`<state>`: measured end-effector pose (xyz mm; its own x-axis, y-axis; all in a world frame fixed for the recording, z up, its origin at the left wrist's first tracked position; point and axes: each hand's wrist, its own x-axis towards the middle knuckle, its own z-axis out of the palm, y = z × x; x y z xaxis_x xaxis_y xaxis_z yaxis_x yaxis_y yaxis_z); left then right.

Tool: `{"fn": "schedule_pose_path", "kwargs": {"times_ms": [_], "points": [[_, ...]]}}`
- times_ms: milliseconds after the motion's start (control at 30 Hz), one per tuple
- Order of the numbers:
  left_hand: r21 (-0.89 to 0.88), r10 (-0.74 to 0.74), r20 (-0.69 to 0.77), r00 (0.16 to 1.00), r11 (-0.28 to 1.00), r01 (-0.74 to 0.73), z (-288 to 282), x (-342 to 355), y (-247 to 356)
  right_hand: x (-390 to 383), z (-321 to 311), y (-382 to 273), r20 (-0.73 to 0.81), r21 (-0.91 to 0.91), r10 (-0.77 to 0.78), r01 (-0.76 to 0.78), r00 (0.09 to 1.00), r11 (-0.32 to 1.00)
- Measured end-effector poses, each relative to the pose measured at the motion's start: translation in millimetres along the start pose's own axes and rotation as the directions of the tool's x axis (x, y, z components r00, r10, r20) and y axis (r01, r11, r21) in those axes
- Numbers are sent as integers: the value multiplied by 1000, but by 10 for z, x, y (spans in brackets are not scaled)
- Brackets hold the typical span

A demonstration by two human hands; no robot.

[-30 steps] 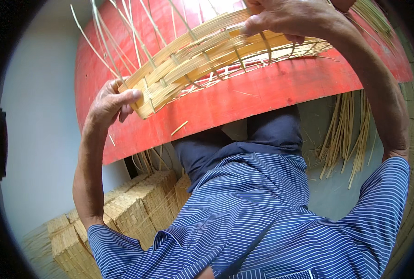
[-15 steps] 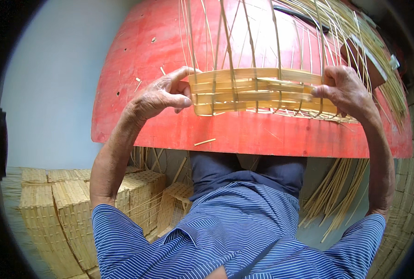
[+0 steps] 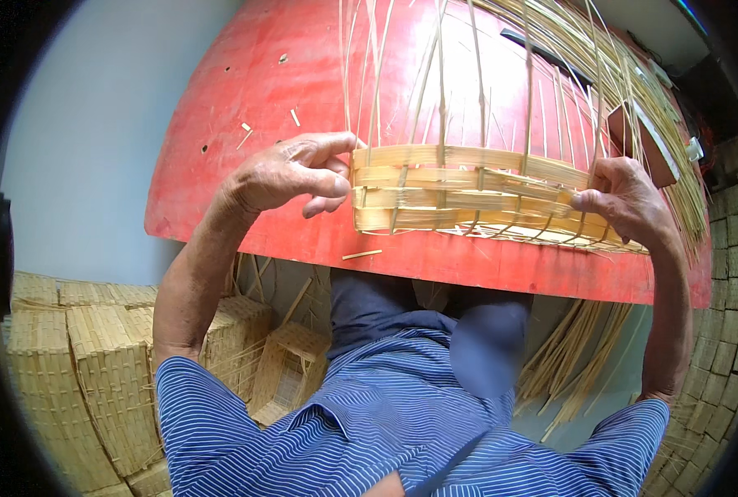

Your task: The person weaves thin bamboo strips into a basket frame on a red work table. They interlace the strips by hand, adjust the frame, and later gather additional strips from the table to continue weaving.

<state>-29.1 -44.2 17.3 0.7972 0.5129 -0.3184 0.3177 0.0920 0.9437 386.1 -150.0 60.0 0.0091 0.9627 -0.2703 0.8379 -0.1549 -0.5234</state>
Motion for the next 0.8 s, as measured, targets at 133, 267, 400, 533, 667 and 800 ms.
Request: {"fn": "schedule_pose_path", "kwargs": {"times_ms": [133, 267, 400, 533, 667, 800], "points": [[27, -177, 51, 983, 984, 176, 3, -112, -62, -142, 157, -169, -18, -41, -50, 50, 999, 998], [68, -261, -2, 965, 963, 261, 432, -347, -206, -507, 430, -108, -66, -31, -152, 150, 986, 988], [362, 31, -104, 994, 932, 9, 834, -637, -751, -839, 774, -65, -127, -85, -164, 154, 978, 984], [307, 183, -268, 946, 947, -96, 886, -555, -1165, -846, 1035, -45, -193, -286, -293, 232, 936, 930], [536, 283, -210, 936, 834, -132, 596, -258, -1572, -369, 1420, 238, -295, -354, -406, 296, 865, 887], [856, 558, -138, 818, 483, -185, 558, -87, -1485, 25, 1592, 524, -331, -264, -341, 261, 880, 929]]}}
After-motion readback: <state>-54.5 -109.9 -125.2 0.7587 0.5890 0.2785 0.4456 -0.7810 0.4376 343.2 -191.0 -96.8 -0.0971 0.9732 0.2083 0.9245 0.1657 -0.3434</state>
